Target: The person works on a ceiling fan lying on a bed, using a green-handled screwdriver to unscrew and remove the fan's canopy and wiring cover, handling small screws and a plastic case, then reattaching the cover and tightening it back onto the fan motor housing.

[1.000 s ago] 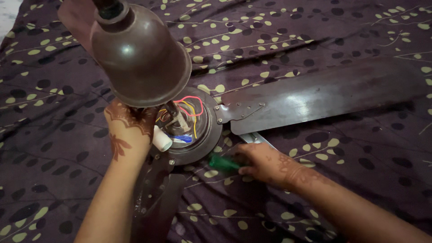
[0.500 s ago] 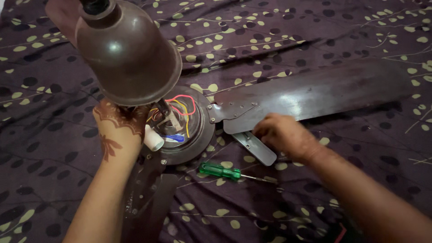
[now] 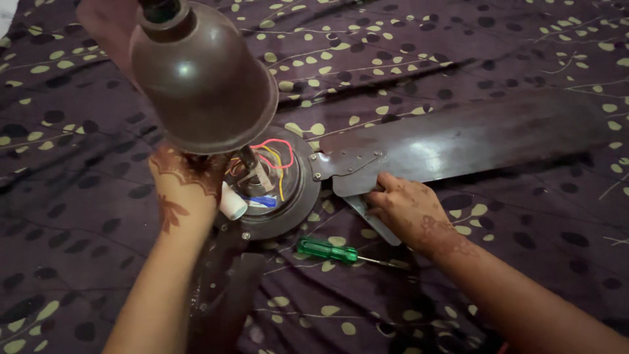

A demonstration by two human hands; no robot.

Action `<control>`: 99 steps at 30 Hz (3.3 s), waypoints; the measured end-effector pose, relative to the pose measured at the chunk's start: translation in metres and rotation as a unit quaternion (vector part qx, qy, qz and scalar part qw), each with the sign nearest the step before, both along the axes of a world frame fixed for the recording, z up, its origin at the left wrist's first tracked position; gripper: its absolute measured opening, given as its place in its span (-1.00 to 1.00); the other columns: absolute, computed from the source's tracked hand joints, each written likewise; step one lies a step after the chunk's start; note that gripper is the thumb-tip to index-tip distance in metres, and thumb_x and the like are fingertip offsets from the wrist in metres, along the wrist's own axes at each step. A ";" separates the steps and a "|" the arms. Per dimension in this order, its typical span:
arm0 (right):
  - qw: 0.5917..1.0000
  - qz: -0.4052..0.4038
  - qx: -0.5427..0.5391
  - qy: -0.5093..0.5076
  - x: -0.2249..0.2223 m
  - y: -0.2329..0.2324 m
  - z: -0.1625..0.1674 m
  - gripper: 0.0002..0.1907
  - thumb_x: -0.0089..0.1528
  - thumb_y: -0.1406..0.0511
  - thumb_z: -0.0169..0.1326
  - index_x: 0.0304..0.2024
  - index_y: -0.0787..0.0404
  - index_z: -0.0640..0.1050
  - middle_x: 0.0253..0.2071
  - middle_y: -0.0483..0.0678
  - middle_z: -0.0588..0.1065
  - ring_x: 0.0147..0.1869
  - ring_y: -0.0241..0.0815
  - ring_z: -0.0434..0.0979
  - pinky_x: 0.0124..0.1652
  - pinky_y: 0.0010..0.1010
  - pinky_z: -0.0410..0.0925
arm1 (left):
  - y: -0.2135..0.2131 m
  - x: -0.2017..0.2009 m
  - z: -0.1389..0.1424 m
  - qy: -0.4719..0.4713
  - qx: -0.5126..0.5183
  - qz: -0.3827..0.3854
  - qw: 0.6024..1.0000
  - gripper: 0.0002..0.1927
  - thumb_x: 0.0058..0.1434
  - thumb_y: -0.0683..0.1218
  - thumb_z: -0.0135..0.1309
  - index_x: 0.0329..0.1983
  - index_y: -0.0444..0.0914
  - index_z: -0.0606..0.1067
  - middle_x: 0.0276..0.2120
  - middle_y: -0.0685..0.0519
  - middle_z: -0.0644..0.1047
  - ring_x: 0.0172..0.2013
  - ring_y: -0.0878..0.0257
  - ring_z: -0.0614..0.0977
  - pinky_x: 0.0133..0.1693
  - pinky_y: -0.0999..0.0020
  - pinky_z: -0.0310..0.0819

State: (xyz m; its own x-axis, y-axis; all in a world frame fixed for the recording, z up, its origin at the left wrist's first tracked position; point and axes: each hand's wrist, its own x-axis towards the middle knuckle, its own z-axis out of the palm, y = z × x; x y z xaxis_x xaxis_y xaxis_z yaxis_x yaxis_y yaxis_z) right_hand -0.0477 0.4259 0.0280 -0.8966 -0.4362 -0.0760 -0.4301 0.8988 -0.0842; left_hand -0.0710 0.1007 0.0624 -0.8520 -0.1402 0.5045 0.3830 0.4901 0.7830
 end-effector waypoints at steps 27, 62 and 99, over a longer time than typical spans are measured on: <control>0.903 -0.062 -0.359 -0.229 -0.016 -0.033 0.044 -0.88 0.15 0.39 0.21 -0.25 0.20 0.66 -0.30 -0.12 0.68 -0.19 -0.35 0.73 -0.12 -0.47 0.52 | 0.005 0.002 0.007 -0.019 -0.013 0.001 1.000 -0.85 0.28 -0.20 0.21 -0.17 -0.40 0.56 -0.40 -0.12 0.65 -0.37 0.21 0.70 -0.37 0.31 0.48; 0.823 -0.068 -0.557 -0.089 -0.014 -0.122 0.026 -0.84 0.13 0.40 0.28 -0.22 0.20 0.70 -0.23 -0.09 0.69 -0.12 -0.33 0.67 -0.06 -0.44 0.50 | 0.012 0.004 0.019 -0.066 -0.017 -0.007 0.998 -0.95 0.25 -0.26 0.15 -0.24 -0.37 0.57 -0.42 -0.08 0.66 -0.40 0.21 0.74 -0.38 0.33 0.54; 0.845 -0.065 -0.527 -0.061 -0.010 -0.126 0.031 -0.83 0.16 0.40 0.27 -0.18 0.19 0.68 -0.18 -0.12 0.67 -0.19 -0.31 0.64 -0.20 -0.45 0.50 | 0.014 0.002 0.018 -0.090 0.045 -0.018 0.995 -0.91 0.25 -0.25 0.16 -0.23 -0.41 0.57 -0.43 -0.11 0.66 -0.42 0.26 0.71 -0.39 0.34 0.55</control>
